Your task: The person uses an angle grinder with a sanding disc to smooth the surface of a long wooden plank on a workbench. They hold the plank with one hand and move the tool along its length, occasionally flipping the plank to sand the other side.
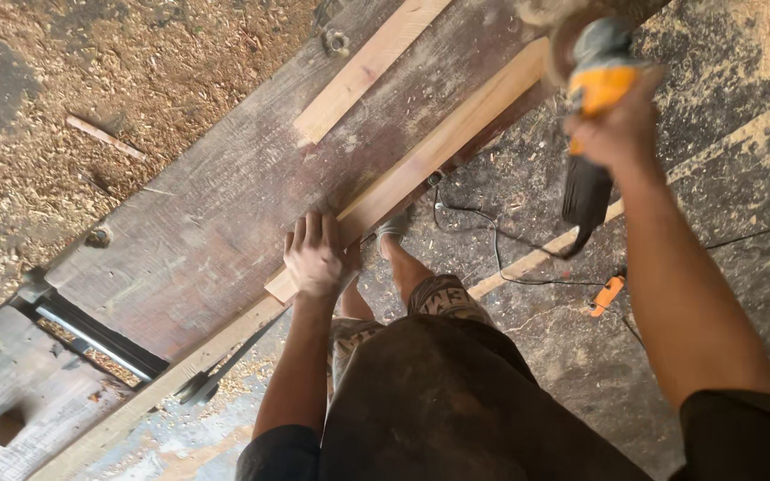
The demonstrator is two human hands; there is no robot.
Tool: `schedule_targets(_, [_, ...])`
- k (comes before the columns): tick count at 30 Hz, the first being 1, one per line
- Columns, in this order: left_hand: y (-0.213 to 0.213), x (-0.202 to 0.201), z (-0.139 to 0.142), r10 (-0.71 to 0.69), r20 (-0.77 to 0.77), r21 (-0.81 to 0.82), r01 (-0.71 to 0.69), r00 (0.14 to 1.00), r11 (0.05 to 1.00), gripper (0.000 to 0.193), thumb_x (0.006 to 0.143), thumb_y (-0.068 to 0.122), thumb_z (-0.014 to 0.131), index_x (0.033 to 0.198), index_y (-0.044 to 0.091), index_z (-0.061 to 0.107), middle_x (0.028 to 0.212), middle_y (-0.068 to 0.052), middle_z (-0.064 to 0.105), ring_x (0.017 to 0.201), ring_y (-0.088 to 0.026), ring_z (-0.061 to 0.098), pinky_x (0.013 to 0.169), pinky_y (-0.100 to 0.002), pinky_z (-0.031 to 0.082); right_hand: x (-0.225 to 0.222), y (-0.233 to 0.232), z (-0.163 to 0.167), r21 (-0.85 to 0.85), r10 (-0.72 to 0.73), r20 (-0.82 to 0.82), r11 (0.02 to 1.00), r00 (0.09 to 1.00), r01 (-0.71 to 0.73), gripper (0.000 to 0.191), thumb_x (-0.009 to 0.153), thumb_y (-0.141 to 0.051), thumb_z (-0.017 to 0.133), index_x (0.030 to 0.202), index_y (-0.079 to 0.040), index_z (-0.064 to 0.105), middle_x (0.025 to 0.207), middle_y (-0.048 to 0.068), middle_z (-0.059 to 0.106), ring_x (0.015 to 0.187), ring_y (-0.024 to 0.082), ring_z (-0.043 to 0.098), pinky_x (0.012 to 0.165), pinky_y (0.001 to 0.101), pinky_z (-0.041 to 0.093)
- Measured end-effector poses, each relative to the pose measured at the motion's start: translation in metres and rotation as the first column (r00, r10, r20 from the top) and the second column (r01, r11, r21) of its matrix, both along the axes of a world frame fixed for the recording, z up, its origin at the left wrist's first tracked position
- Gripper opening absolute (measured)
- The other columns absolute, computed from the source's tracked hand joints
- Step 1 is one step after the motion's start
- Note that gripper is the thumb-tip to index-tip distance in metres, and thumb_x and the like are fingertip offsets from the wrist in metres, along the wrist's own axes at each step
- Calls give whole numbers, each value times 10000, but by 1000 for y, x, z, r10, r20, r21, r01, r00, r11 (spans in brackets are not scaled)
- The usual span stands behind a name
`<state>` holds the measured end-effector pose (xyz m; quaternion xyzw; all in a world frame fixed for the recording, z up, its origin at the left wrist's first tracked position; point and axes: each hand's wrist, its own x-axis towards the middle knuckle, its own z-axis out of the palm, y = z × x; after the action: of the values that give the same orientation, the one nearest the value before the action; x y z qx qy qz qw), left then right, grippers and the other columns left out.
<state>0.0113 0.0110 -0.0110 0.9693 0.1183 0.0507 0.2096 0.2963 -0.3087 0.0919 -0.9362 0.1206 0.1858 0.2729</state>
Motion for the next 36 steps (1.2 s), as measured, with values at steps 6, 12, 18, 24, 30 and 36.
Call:
schedule_targets(6, [-20,-17,-5,102,80,167,-114,992,979,320,857,297,733,1117,120,674,1056,-82,631,916,-243,609,743,-417,474,-30,-68,-14,365,-209,241,924,948,111,1009,818,94,818,1533,-26,117,1429,204,560,1274,286,693,1088,401,601])
schedule_targets(12, [-33,-15,2,145,198,143,-175,969,974,362,788,424,771,987,159,626,1129,-89,625,1029,-292,597,846,-483,469,-156,-89,-23,473,-259,163,867,952,155,887,808,72,741,1489,-28,184,1432,211,446,1299,313,610,1065,415,651])
schedule_targets(18, [-12,-31,5,30,-60,-162,-39,998,986,296,871,334,829,1037,166,652,1168,-95,656,1047,-280,604,845,-452,483,-231,-54,-19,476,-193,136,873,972,107,823,785,18,751,1397,-50,204,1280,192,510,1050,252,668,884,390,649])
schedule_targets(24, [-27,-42,4,186,0,-172,-183,983,968,441,680,266,885,1072,175,704,1057,-83,655,999,-277,599,820,-470,456,-263,-31,-12,389,-41,221,920,974,-50,792,820,-44,806,1377,-12,242,1237,164,548,1037,203,662,871,335,608])
schedule_targets(30, [-23,-40,5,152,87,-169,-136,985,976,610,710,289,919,1263,143,706,1091,-63,654,1006,-251,585,831,-446,424,-280,-19,-8,350,19,253,930,967,-110,813,820,-43,814,1414,4,261,1254,186,539,1050,212,647,889,345,596])
schedule_targets(36, [-7,-29,3,84,120,-118,-70,989,991,526,779,390,878,1208,127,722,1073,-68,677,960,-241,595,804,-427,445,-283,-14,-12,458,-36,174,888,984,-49,795,812,-43,765,1402,8,234,1230,180,526,986,193,668,829,336,627])
